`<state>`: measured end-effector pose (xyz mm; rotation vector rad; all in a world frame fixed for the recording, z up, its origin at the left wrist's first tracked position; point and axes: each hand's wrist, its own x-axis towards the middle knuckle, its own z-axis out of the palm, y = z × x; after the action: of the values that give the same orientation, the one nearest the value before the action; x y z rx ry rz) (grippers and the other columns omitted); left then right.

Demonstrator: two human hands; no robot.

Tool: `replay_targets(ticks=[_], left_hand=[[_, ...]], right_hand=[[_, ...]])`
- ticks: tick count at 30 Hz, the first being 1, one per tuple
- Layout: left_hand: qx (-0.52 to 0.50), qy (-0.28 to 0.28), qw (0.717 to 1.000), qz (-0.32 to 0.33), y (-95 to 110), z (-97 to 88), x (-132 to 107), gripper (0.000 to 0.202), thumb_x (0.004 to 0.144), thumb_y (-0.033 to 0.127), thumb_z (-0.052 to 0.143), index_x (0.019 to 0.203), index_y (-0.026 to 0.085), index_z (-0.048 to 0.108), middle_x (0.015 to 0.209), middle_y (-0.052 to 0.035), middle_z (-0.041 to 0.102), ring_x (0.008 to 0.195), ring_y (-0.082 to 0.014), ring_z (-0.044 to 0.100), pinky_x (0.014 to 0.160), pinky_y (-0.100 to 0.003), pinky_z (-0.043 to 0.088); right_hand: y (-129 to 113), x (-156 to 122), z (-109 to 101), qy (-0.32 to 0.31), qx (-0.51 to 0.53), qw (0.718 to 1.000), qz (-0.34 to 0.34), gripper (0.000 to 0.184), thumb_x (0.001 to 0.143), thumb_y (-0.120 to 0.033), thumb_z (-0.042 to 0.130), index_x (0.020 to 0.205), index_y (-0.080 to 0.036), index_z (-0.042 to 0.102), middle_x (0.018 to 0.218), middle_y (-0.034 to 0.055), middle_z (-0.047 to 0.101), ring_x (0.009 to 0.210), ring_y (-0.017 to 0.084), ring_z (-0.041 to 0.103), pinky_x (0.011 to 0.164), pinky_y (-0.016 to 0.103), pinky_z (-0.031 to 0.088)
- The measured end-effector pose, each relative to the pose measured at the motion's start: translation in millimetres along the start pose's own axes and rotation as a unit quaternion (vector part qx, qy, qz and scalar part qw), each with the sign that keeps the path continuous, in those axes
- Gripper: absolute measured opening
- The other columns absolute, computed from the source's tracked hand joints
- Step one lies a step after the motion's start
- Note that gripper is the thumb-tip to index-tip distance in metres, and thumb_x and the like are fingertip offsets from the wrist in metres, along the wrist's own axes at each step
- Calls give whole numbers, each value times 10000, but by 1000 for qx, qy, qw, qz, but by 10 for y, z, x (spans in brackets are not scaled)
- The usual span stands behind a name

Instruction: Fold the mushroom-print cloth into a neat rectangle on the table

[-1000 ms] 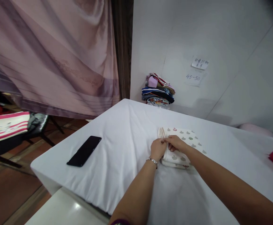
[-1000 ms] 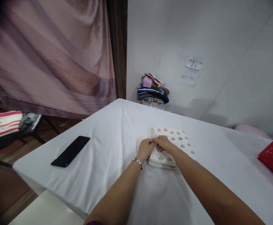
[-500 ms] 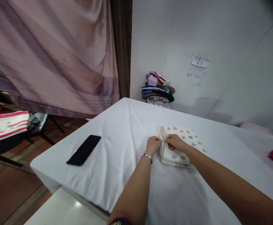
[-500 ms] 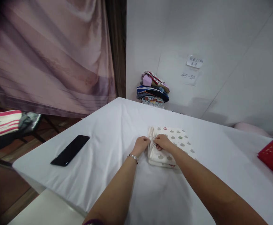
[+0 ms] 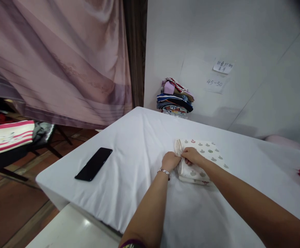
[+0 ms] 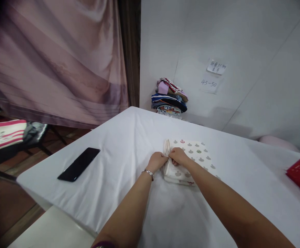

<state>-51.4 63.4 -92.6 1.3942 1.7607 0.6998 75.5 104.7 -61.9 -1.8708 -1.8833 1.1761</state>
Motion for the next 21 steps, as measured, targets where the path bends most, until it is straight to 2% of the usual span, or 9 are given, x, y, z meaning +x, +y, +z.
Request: replay_targets(ticks=[4,9,13,17,21], left_hand=[[-58,-22,998,5,-17,2,-1,141,645,263,580,605,140,637,507,-13,549,538,-120,502,501,-223,306],[-119,-17,993,11,-9,42,-9,116,636,244,579,655,138,621,527,25,516,519,-90,457,487,-203,307],[-167,-26,986,12,18,32,-24,112,653,254,572,627,145,582,513,49,459,509,-74,410,483,-194,297],[-198,-67,978,-7,33,-50,-51,168,647,240,580,528,161,491,445,72,350,449,-64,323,446,-201,251],[-210,-113,971,-30,45,-128,-81,260,647,204,560,464,180,378,408,79,298,394,-53,250,407,-212,199]], right_hand=[[27,14,-5,-3,0,1000,-4,72,703,-121,538,653,-163,510,346,-22,530,289,108,487,320,169,361],[36,7,-22,-11,4,1000,-5,62,724,-157,554,672,-160,521,360,-20,538,301,107,501,325,165,369],[0,-27,-53,-30,7,999,7,110,758,-232,556,682,-157,531,371,-11,542,297,114,496,333,194,412],[-10,-48,-82,-52,13,998,14,142,771,-266,578,693,-154,541,392,-10,550,309,105,499,343,191,428],[42,-24,-80,-65,32,997,9,102,741,-215,610,702,-157,536,399,-20,550,312,97,494,357,191,445]])
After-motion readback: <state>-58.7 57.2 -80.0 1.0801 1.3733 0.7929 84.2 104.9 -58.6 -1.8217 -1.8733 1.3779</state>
